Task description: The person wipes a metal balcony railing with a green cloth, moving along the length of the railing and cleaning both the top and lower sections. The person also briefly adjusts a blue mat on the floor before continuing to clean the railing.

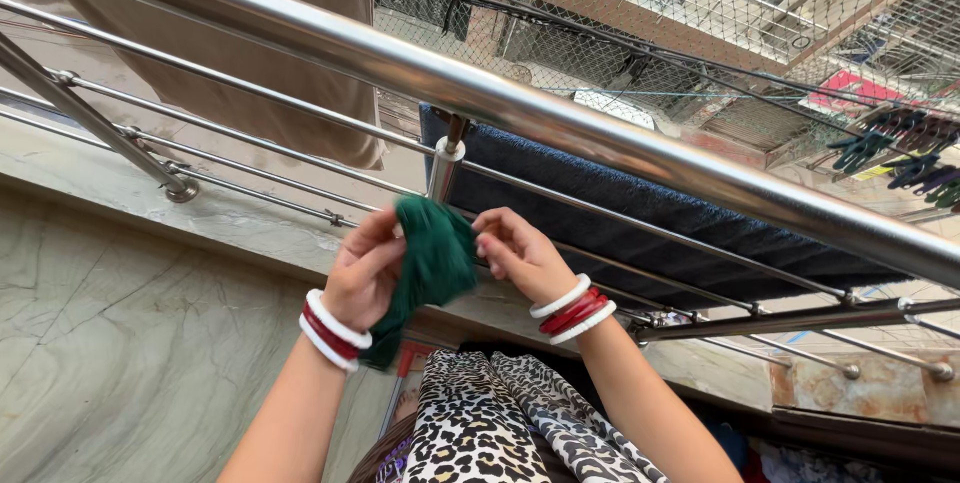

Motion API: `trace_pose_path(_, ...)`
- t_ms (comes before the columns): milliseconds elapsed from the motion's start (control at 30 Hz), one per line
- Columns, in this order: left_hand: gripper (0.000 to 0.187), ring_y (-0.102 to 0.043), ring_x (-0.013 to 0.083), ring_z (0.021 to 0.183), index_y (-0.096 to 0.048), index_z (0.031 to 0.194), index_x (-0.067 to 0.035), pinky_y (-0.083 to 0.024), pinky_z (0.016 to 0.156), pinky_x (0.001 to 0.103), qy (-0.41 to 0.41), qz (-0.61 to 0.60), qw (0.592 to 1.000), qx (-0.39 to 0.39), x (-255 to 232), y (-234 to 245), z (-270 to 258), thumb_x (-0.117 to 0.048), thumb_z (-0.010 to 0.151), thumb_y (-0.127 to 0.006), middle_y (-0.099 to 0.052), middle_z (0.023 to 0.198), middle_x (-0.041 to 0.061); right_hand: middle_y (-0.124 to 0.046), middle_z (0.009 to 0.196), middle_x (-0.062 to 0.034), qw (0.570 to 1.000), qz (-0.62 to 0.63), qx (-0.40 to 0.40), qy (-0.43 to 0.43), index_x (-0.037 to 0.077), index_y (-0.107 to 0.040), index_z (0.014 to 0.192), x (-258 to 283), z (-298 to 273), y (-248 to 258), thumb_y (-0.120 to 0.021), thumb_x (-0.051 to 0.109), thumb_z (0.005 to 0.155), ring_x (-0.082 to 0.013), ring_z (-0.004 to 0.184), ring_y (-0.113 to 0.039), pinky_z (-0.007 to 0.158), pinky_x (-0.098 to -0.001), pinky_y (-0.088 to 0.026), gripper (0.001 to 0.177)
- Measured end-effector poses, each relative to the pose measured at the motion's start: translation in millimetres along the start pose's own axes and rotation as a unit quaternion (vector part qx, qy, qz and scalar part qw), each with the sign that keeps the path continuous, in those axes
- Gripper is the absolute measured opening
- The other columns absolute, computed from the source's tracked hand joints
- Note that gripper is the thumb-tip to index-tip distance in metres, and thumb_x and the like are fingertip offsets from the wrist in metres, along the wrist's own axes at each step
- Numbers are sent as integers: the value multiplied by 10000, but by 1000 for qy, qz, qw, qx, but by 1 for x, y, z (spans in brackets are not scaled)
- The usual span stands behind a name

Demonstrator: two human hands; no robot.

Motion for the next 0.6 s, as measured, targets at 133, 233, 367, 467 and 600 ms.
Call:
trace_pose_path(133, 380, -653, 188, 1036, -625, 1333, -6, -527, 930, 329, -130, 306, 937, -106, 4, 23, 60, -84, 963, -668, -607, 1288, 93, -610, 850, 28, 1000, -13, -23, -10, 62, -627, 1155, -19, -6, 24, -537, 232, 1044, -37, 687, -535, 636, -205, -482, 222)
trace_pose_path(233, 407, -621, 280, 1134, -648, 1316, 17, -497, 981, 355, -228, 528, 811, -108, 8, 39, 102, -92, 932, -725, -584, 1327, 141, -623, 836, 23, 997, -69, -25, -21, 52, -644, 1133, -31, -15, 39, -555, 219, 1047, -38, 706, -534, 643, -209, -477, 208)
trace_pose_path(367, 318, -594, 359, 1192, -725, 1233, -8, -472, 1045, 388, -267, 598, 756, 0, 24, 43, 151, -5, 923, -654, -569, 1269, 163, -669, 820, 16, 987, -152, -54, -16, 65, -665, 1086, -47, -24, 48, -582, 176, 995, -42, 733, -609, 643, -235, -507, 166)
trace_pose_path(467, 279, -598, 357, 1187, -711, 1180, -16, -489, 1040, 390, -264, 595, 757, 54, 25, 39, 157, 21, 924, -605, -582, 1240, 151, -696, 796, -33, 972, -232, -34, 21, 55, -680, 1054, -51, -25, 39, -593, 142, 983, -94, 713, -642, 657, -272, -520, 142)
trace_pose_path(600, 323, -623, 325, 1047, -631, 1302, 3, -514, 894, 386, -246, 605, 757, -32, 27, 24, 128, -38, 988, -566, -567, 1267, 181, -667, 790, -89, 954, -298, -16, 41, 38, -680, 1033, -49, -25, 38, -620, 151, 971, -169, 644, -627, 599, -311, -502, 143)
Point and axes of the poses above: each hand's wrist, its own z-axis towards the middle knuckle, its own y-axis out of the back of the hand, x = y × z, the point moved 4 cm from there along z, towards the middle knuckle
